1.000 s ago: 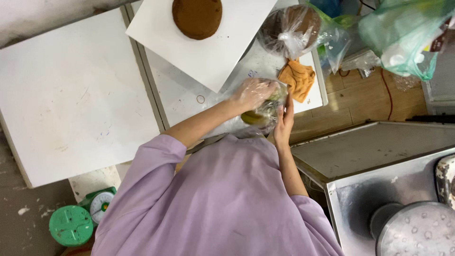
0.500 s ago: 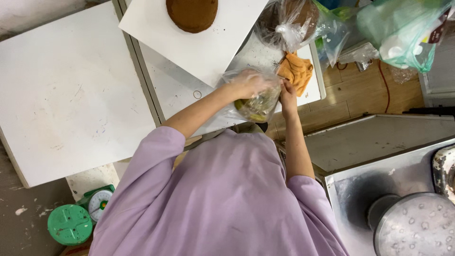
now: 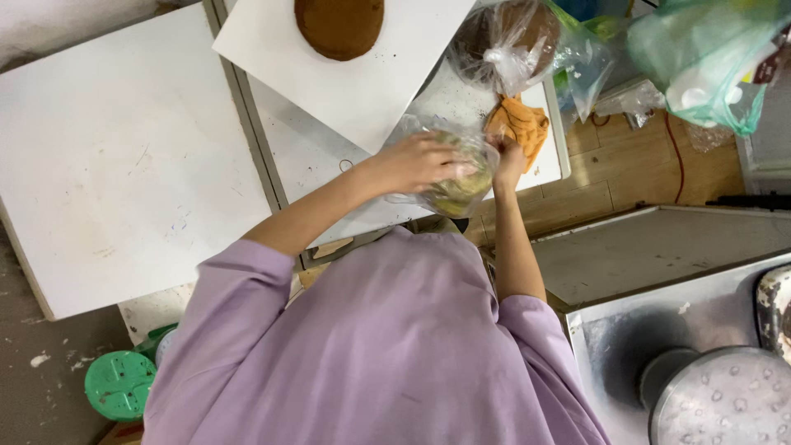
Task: The person unwraps a green cake, cleans the countertop, and uses a knife to cut the green cake in half. They then stack a brown cake on top of the green cake half and retrieve a container of white cream from a freezer, scooping some cream with a spatula.
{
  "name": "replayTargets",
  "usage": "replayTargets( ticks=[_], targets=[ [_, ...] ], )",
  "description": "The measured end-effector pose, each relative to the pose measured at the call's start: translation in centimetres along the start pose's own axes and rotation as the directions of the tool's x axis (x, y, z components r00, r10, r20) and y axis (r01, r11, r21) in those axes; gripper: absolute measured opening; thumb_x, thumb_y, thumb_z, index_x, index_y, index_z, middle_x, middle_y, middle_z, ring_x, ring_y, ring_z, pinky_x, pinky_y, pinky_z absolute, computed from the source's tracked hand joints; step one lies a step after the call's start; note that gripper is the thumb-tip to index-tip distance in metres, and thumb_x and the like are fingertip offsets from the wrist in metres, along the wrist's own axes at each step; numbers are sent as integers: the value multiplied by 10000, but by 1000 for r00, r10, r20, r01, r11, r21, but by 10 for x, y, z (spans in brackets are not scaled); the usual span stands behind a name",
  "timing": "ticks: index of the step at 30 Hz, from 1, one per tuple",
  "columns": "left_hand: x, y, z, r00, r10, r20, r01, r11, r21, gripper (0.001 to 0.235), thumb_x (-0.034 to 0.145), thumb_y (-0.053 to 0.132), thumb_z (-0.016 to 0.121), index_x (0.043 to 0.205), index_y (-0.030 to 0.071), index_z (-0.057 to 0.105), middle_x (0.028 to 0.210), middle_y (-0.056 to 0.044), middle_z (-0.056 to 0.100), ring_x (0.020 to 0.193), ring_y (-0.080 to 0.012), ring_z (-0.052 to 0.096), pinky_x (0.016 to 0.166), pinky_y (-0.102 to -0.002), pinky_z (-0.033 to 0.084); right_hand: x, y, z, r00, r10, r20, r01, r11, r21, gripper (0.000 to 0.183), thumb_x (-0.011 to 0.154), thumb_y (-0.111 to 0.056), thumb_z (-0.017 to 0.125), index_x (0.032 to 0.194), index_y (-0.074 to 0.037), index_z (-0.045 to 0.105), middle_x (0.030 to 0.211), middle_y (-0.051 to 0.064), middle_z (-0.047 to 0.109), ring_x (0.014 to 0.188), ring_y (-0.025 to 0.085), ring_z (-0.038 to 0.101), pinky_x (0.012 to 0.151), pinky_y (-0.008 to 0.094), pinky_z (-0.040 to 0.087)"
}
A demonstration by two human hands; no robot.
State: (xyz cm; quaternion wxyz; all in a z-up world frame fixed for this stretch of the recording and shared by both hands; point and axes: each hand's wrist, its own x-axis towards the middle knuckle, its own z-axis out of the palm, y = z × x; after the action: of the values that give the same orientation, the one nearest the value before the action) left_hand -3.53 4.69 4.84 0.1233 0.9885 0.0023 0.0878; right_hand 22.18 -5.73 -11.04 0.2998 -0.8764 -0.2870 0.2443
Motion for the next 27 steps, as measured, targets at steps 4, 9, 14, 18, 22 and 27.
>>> replayTargets(
  ticks=[4, 9, 14, 18, 22, 27],
  targets=[
    [-53, -5, -92, 959, -68, -274, 36, 992, -122, 700, 781, 212, 870, 1427, 141, 609, 1421, -74, 649, 1289, -251, 622, 1106, -458, 513, -2, 13, 5, 955, -262, -140, 293, 907, 303, 169, 1006, -141, 666, 976, 3, 748, 863, 64, 728, 766, 106, 610, 718, 265, 516],
    [-89, -82, -129, 788, -169, -593, 346, 917, 198, 605, 919, 209, 880, 1464, 150, 623, 1442, -72, 664, 1322, -247, 625, 1121, -445, 535, -1, 18, -1, 917, -380, -122, 399, 876, 272, 147, 897, -8, 697, 1015, 81, 702, 911, 100, 750, 833, 116, 671, 769, 270, 537],
    [-87, -158, -91, 735, -285, -615, 575, 742, 344, 725, 881, 39, 900, 1527, 193, 610, 1505, 29, 649, 1446, -165, 538, 1259, -379, 408, -10, 20, -8, 884, -465, -57, 464, 851, 245, 208, 877, -5, 623, 1049, 65, 717, 909, 102, 735, 874, 112, 642, 808, 260, 529],
    [-86, -173, -70, 748, -298, -593, 393, 919, 33, 966, 683, 462, 939, 1488, 78, 568, 1520, -139, 559, 1422, -309, 476, 1215, -502, 316, -9, 14, -11, 939, -341, -42, 334, 878, 344, 205, 908, -111, 744, 1049, 36, 720, 928, 66, 754, 822, 85, 672, 745, 253, 527],
    [-95, -156, -68, 760, -355, -544, 413, 911, -19, 982, 757, 569, 905, 1532, 99, 529, 1582, -112, 502, 1482, -311, 433, 1260, -506, 270, -18, 6, -14, 963, -268, 12, 253, 922, 293, 235, 995, -194, 746, 1048, 33, 725, 872, 65, 729, 773, 104, 598, 716, 280, 496],
    [-109, -83, -40, 696, -350, -626, 393, 916, -75, 534, 929, 298, 813, 1391, 121, 613, 1440, -96, 595, 1352, -292, 519, 1174, -469, 361, -47, -33, -53, 994, -71, 78, 61, 990, 124, 383, 1018, -338, 735, 1203, -5, 692, 953, 90, 738, 827, 180, 641, 759, 295, 524]
  ],
)
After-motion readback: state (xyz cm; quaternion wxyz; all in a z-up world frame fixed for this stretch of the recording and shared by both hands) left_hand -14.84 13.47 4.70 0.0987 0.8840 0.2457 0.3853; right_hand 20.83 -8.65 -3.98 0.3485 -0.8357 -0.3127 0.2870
